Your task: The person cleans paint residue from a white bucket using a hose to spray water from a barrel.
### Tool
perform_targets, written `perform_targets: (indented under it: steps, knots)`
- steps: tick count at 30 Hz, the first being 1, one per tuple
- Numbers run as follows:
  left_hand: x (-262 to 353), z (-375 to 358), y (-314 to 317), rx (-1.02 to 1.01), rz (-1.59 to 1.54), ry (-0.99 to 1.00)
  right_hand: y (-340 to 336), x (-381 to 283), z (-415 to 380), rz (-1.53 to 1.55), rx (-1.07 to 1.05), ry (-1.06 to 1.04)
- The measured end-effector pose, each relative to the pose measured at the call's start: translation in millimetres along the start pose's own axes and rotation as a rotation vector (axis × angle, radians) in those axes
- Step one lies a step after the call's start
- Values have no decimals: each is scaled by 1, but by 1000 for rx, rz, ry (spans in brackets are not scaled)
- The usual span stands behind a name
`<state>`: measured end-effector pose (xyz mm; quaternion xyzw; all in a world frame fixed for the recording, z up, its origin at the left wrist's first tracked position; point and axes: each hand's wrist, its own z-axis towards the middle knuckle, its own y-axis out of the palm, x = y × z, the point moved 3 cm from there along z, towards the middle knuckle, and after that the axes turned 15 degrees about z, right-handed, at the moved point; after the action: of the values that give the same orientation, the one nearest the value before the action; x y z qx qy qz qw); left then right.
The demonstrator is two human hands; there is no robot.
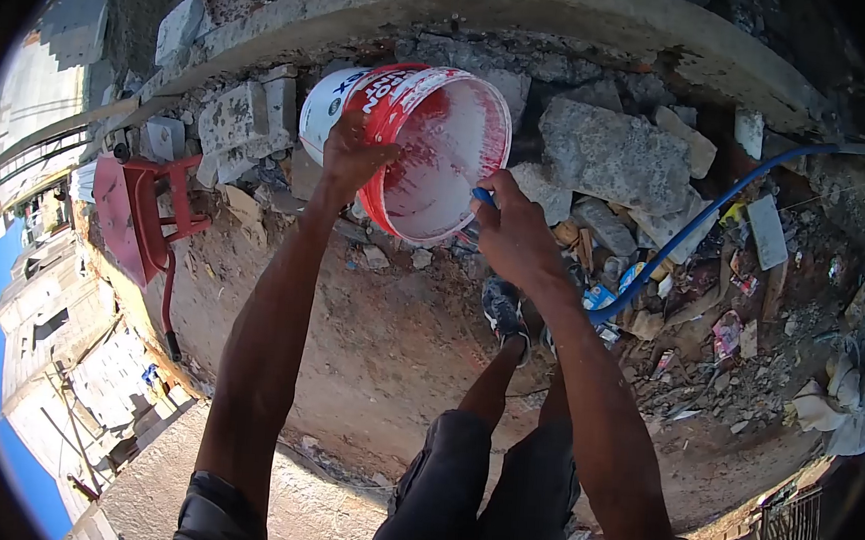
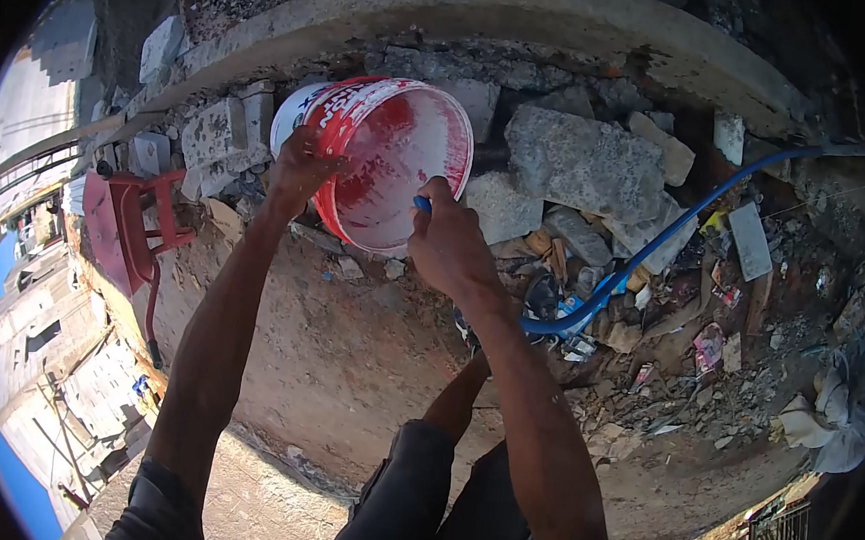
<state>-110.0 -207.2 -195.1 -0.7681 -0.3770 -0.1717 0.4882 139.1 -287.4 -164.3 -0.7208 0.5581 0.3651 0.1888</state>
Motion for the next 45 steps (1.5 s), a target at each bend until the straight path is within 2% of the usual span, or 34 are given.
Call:
perform_targets:
  steps: [1, 2, 4, 5, 9, 11, 12, 14, 16, 18, 19, 21, 22, 25, 26, 28, 29, 31, 34, 36, 38, 42, 45]
  knots:
    - [-8, 7, -17, -32, 26, -62, 1, -2, 2, 2, 92, -32]
    - [-19, 10, -34, -46, -46, -71, 8, -4, 1, 14, 90, -27]
    - [-28, 13, -64, -44, 73, -82, 28, -10, 0, -22, -150, -34]
    - [-30, 14, -76, -41, 77, -80, 36, -8, 1, -30, -82, -108]
    - [-21, -1, -111, -48, 100, -129, 49, -17, 4, 72, -11, -53]
    - [-22, -7, -118, -19, 88, -219, 66, -15, 3, -33, -179, 19]
    - [-27, -7, -120, -14, 85, -218, 69, -16, 6, -37, -181, 15]
    - [-42, -9, -119, -96, -44, -252, 74, -13, 12, -15, -112, 67]
    - [-35, -21, -109, -75, -97, -268, 77, -12, 15, -16, -63, -1]
    - [-46, -24, -99, -139, -74, -291, 85, -10, 13, -123, -256, 9]
    - [-53, -25, -94, -129, -112, -305, 83, -10, 15, -128, -255, 12]
    - [-61, -24, -89, -129, -134, -280, 73, -9, 16, -97, -96, 98]
    - [-61, -24, -87, -127, -150, -249, 70, -12, 17, -97, -97, 101]
    - [-49, -27, -86, -124, -129, -270, 74, -7, 16, -139, -306, 101]
    - [-50, -26, -87, -129, -131, -269, 73, -3, 18, -139, -302, 104]
    - [-55, -24, -88, -190, -141, -260, 65, -3, 21, -91, -114, 41]
    - [-58, -23, -88, -191, -139, -257, 63, -3, 23, -90, -112, 40]
    - [-58, -25, -86, -188, -120, -249, 63, -3, 22, -246, -279, 110]
    - [-60, -26, -85, -211, -126, -215, 46, 5, 27, -241, -151, 114]
    - [-62, -27, -85, -221, -149, -193, 41, 5, 23, -253, -185, 185]
    - [-63, -30, -84, -233, -173, -173, 43, 1, 13, -122, -289, 282]
    - [-69, -40, -82, -204, -193, -149, 50, -10, 4, 33, -335, 285]
    - [-79, -43, -80, -168, -221, -131, 57, -18, 2, 152, -322, 180]
